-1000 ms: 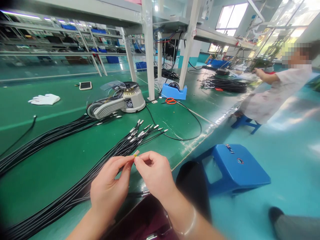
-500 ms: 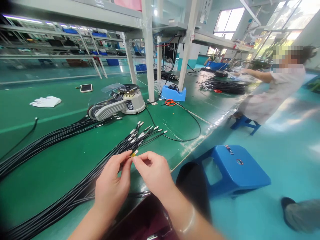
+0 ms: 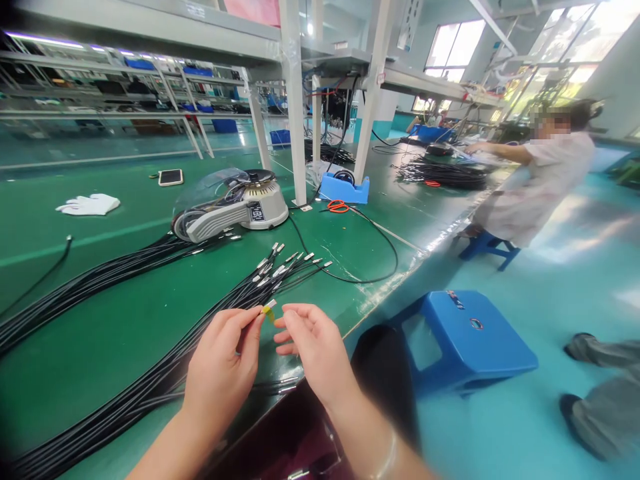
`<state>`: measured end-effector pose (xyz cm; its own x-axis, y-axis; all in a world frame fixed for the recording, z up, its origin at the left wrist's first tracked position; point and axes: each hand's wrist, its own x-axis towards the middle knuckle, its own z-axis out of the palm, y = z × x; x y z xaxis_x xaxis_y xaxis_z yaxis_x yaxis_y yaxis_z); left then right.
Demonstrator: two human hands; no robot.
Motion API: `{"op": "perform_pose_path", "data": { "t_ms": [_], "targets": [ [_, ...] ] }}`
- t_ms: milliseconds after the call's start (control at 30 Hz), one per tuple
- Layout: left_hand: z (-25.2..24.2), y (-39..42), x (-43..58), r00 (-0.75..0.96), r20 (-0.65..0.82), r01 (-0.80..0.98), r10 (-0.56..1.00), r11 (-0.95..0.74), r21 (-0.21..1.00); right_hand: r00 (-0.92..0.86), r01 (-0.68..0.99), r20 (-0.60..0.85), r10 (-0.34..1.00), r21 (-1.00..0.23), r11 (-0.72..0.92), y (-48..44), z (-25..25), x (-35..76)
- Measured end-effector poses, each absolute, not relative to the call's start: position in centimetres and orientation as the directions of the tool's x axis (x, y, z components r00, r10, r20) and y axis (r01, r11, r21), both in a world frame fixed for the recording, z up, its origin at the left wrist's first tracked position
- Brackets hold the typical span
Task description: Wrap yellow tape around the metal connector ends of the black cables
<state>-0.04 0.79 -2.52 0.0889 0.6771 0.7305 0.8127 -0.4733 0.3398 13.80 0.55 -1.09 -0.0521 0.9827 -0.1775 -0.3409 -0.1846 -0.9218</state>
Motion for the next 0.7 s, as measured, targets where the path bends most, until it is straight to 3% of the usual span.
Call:
{"op": "perform_pose_path", "data": {
  "t_ms": [167, 333, 700],
  "targets": [
    [-2.7, 0.7, -0.1, 0.094, 0.726, 0.819, 0.681, -0.468, 0.332, -0.069, -0.219, -0.153, 0.986, -0.962, -0.164, 1.6, -1.1, 12.5],
    [-2.2, 0.6, 0.0, 0.055, 0.669, 0.791, 0.742, -0.441, 0.424, -0.016, -0.153, -0.079, 0.997, -0.985, -0.081, 1.3, -2.2, 12.2],
    [-0.8, 0.5, 0.0, -0.037, 0.258, 0.661, 0.965, -0.17, 0.731, 0.021, -0.071, -0.034, 0.999, -0.997, -0.033, 0.9, -2.3, 12.7]
  ]
}}
